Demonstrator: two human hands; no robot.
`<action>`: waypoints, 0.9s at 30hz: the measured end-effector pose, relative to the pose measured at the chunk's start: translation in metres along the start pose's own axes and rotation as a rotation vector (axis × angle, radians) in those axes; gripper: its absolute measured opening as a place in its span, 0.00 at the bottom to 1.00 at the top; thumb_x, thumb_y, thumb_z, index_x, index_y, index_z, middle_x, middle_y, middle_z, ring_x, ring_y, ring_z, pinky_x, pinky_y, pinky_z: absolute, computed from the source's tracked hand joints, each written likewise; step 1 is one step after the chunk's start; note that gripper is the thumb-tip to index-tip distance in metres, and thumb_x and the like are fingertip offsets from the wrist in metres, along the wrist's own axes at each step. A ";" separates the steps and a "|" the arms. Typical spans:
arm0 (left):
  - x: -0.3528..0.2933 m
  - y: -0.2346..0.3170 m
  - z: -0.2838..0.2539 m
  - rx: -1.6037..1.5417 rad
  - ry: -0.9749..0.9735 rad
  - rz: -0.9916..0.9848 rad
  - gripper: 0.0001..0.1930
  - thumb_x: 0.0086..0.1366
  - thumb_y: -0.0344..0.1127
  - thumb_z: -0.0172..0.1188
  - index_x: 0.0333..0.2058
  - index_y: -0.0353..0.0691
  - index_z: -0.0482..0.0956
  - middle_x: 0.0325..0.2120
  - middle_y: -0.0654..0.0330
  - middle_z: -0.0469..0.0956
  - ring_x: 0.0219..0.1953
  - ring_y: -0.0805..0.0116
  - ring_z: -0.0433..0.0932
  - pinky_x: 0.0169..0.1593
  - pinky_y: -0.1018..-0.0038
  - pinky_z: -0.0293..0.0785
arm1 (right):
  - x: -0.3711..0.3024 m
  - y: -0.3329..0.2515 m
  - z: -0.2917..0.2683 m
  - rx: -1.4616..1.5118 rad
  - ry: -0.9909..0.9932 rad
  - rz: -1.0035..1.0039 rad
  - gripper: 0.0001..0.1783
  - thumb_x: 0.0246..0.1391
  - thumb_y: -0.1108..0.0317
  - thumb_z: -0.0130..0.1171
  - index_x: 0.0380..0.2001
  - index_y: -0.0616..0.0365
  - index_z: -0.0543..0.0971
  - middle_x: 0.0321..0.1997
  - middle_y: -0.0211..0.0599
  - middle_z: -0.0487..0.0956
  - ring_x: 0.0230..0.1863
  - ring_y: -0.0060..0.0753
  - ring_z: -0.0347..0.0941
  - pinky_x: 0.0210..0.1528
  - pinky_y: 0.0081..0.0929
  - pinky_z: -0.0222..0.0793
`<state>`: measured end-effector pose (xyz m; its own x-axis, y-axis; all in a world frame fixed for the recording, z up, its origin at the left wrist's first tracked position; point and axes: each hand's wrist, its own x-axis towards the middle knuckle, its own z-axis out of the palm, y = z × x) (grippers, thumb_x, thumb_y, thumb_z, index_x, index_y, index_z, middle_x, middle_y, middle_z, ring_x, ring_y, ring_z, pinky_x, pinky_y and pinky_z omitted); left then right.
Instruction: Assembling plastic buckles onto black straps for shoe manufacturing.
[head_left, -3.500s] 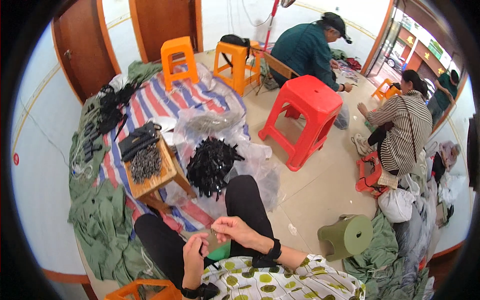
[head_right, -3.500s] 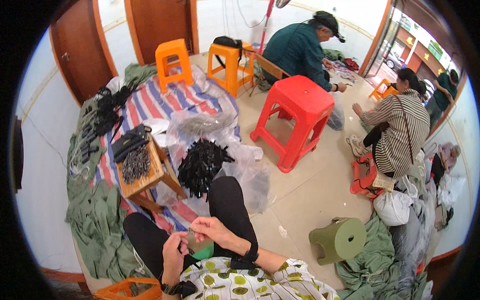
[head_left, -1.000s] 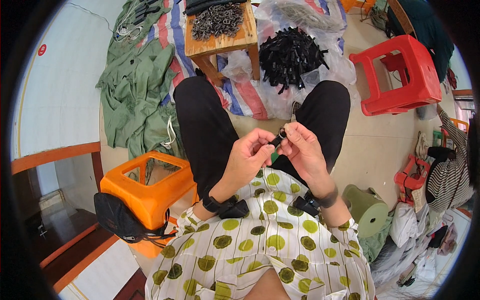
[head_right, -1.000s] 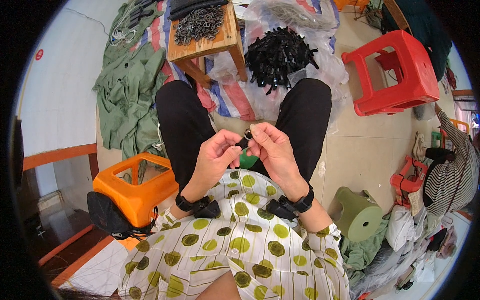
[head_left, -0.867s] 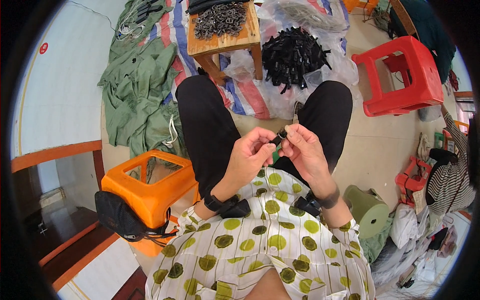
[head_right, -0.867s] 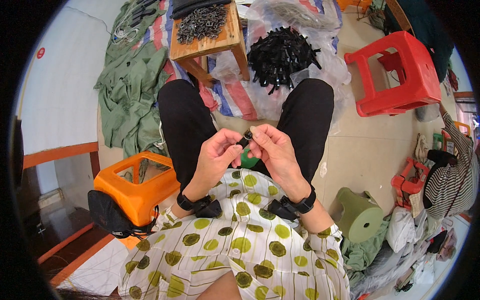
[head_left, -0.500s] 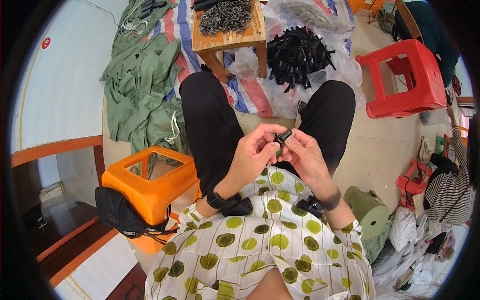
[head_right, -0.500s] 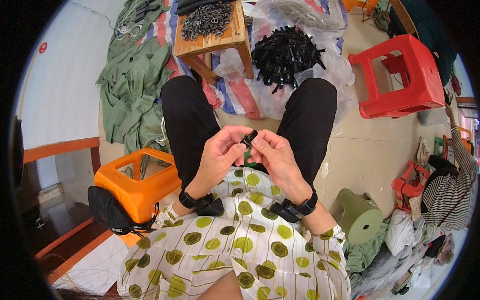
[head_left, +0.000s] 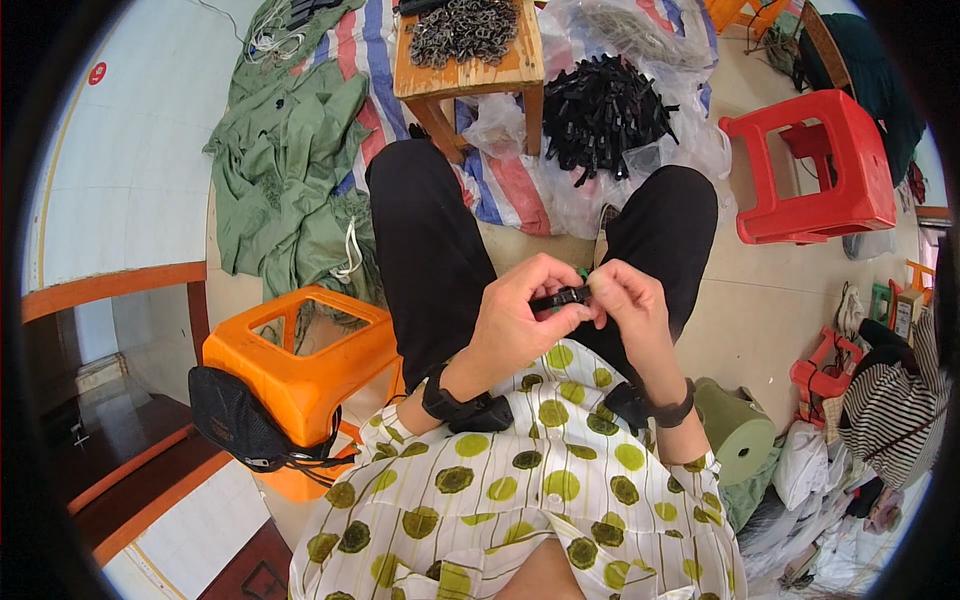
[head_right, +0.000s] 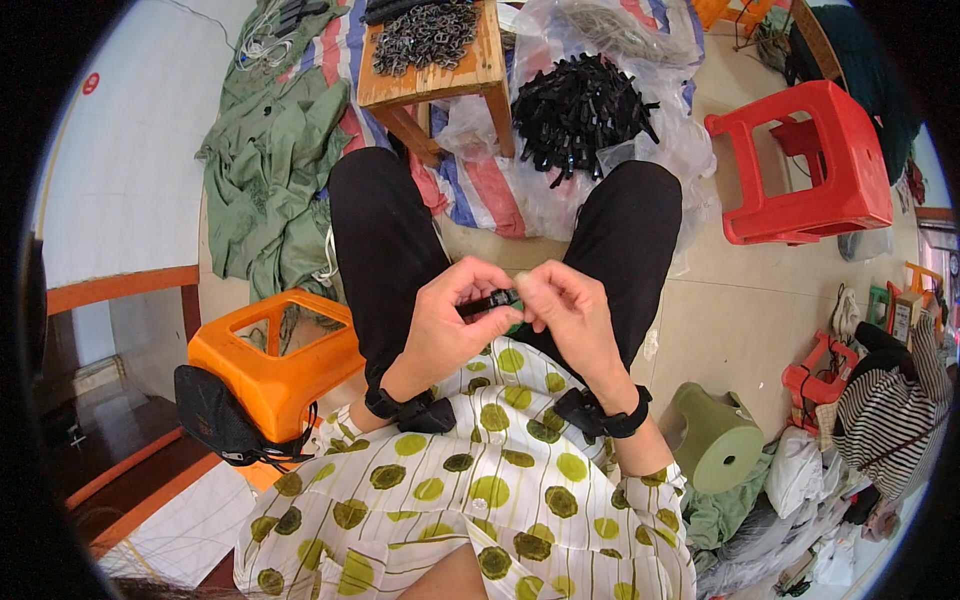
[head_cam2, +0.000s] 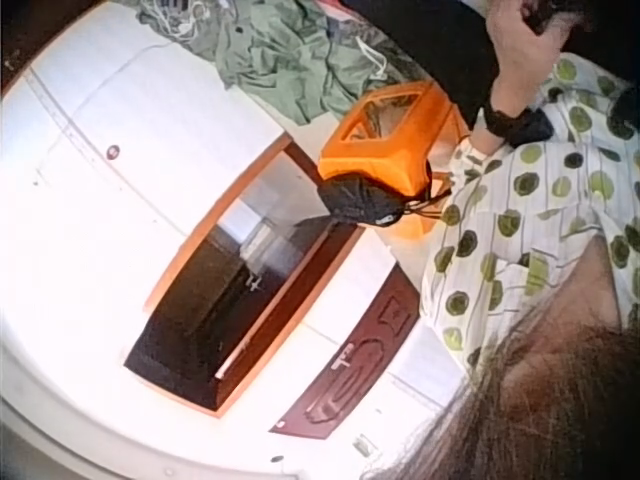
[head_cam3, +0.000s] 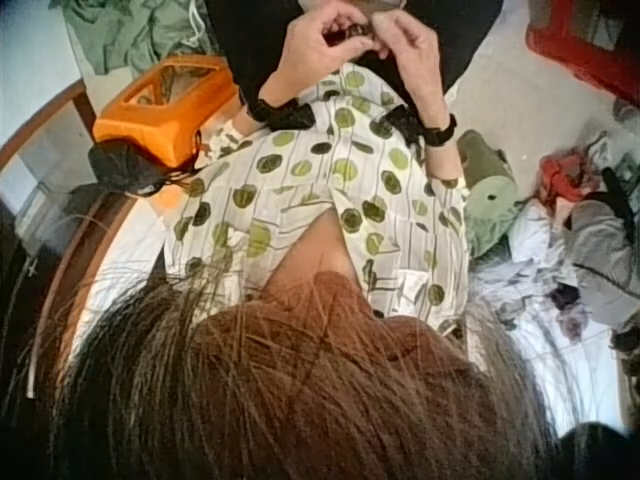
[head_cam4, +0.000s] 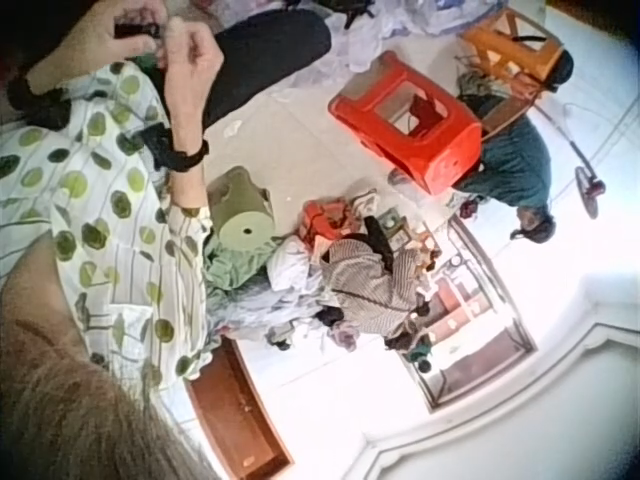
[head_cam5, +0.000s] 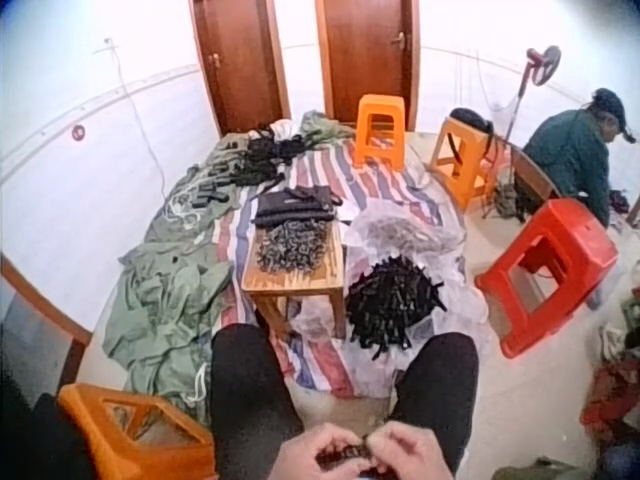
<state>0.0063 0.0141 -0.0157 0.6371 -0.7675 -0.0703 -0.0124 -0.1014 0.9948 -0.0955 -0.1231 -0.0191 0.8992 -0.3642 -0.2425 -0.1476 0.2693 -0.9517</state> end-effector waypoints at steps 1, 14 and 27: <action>0.001 0.005 0.000 0.109 -0.004 0.051 0.11 0.51 0.26 0.64 0.32 0.36 0.72 0.24 0.68 0.71 0.27 0.82 0.68 0.32 0.84 0.66 | -0.001 -0.003 0.004 -0.130 0.024 0.005 0.13 0.56 0.62 0.54 0.25 0.61 0.76 0.18 0.23 0.71 0.19 0.10 0.62 0.22 0.12 0.58; -0.001 0.011 0.007 0.349 0.158 0.279 0.11 0.43 0.26 0.64 0.25 0.38 0.71 0.19 0.62 0.72 0.19 0.73 0.73 0.24 0.79 0.69 | -0.008 -0.011 0.013 -0.113 0.162 -0.116 0.12 0.56 0.65 0.55 0.22 0.60 0.75 0.16 0.22 0.71 0.17 0.09 0.61 0.18 0.10 0.55; -0.001 0.020 0.014 0.249 -0.001 0.150 0.09 0.48 0.25 0.61 0.28 0.35 0.71 0.20 0.63 0.73 0.25 0.80 0.72 0.30 0.81 0.70 | -0.011 -0.016 -0.007 -0.210 0.055 0.014 0.16 0.56 0.64 0.52 0.18 0.61 0.72 0.14 0.22 0.68 0.19 0.10 0.60 0.20 0.17 0.57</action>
<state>-0.0053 0.0039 0.0036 0.6128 -0.7866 0.0760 -0.2954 -0.1388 0.9452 -0.1062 -0.1295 -0.0026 0.8736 -0.4113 -0.2602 -0.2473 0.0854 -0.9652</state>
